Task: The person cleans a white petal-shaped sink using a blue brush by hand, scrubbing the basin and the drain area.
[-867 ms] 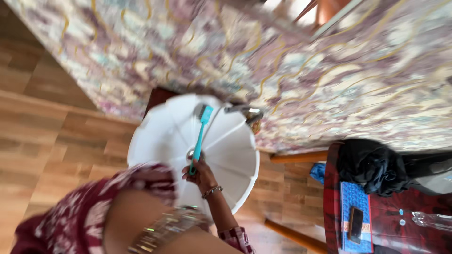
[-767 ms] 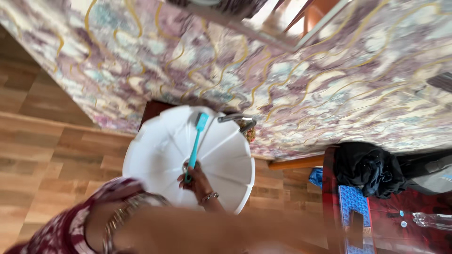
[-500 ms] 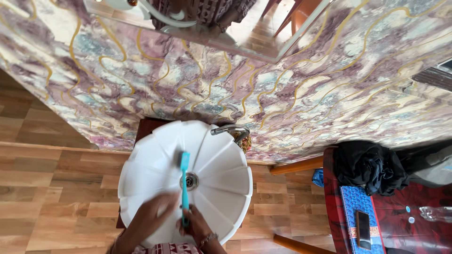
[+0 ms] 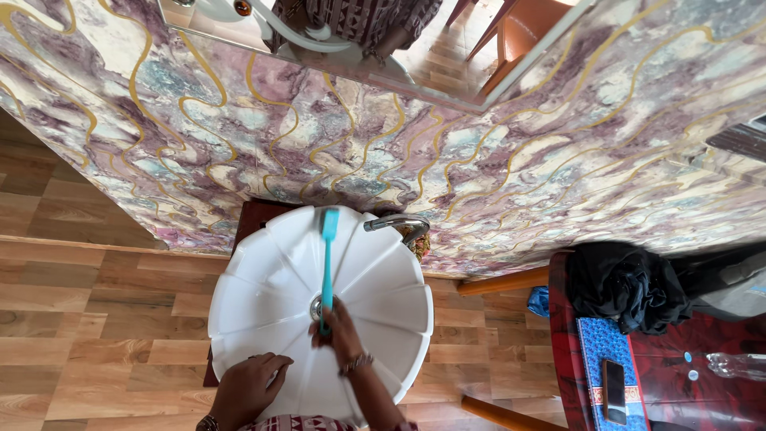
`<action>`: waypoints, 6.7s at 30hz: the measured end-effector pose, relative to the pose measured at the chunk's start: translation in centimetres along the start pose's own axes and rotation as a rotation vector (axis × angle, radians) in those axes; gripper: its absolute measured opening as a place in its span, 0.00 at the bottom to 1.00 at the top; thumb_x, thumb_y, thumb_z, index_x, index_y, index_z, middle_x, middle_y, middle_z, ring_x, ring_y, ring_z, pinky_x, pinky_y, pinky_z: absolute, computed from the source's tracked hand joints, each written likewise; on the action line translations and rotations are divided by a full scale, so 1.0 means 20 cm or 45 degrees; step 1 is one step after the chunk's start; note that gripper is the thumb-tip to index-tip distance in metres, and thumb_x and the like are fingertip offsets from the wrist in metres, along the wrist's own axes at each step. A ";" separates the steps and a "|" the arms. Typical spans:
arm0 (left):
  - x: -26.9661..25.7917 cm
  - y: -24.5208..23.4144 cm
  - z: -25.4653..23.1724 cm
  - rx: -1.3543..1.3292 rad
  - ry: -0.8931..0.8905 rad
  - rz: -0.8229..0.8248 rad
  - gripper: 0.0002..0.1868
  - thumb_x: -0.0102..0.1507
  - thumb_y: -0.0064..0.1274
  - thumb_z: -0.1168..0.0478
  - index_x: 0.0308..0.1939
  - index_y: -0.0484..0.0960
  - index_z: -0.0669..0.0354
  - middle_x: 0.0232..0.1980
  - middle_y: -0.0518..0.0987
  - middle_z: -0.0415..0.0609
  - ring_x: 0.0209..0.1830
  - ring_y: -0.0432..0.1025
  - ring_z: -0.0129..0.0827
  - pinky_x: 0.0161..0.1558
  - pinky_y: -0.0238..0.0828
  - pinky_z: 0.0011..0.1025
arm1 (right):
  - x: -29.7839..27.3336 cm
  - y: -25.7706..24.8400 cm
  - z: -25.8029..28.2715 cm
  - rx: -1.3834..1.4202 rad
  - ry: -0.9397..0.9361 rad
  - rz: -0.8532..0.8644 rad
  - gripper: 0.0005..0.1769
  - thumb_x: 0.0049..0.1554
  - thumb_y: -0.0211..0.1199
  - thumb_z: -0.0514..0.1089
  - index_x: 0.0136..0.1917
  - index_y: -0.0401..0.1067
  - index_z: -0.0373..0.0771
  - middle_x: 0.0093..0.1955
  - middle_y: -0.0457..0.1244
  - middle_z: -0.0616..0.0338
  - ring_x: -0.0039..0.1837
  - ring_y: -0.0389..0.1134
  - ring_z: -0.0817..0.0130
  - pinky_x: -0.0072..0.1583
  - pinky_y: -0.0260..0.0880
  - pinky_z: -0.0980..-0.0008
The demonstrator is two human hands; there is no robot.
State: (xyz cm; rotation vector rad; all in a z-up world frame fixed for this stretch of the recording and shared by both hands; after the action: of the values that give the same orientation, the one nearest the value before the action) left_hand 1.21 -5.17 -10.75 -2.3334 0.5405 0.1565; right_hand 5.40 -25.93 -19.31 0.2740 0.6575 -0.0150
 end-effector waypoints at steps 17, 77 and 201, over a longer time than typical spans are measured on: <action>0.06 0.10 0.10 0.073 0.381 0.324 0.15 0.62 0.55 0.46 0.40 0.85 0.52 0.42 0.79 0.46 0.43 0.74 0.41 0.46 0.73 0.40 | 0.01 0.13 0.09 0.268 -0.005 -0.199 0.24 0.67 0.53 0.56 0.70 0.60 0.40 0.46 0.71 0.49 0.43 0.75 0.62 0.43 0.72 0.69; 0.16 0.23 0.24 -0.002 0.558 0.528 0.09 0.64 0.54 0.55 0.37 0.83 0.56 0.32 0.80 0.48 0.38 0.77 0.40 0.46 0.75 0.39 | -0.16 -0.04 -0.13 0.506 -0.069 -0.378 0.22 0.67 0.52 0.49 0.72 0.59 0.41 0.54 0.70 0.48 0.50 0.75 0.60 0.47 0.73 0.68; 0.15 0.21 0.20 0.031 0.654 0.436 0.10 0.61 0.53 0.54 0.36 0.85 0.55 0.35 0.83 0.46 0.39 0.78 0.39 0.46 0.75 0.40 | 0.06 0.16 -0.29 0.629 0.176 -0.213 0.18 0.63 0.60 0.41 0.65 0.64 0.36 0.56 0.69 0.50 0.57 0.73 0.59 0.58 0.78 0.63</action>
State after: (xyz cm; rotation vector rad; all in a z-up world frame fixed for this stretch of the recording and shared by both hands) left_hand 2.34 -6.21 -17.14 -2.2346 1.1853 -0.2999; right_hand 3.10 -21.20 -23.65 0.6998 0.8085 -0.3245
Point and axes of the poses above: each hand's wrist, its own x-axis towards the middle knuckle, its own y-axis out of the palm, z = x × y, the point moved 5 cm from there along x, towards the middle knuckle
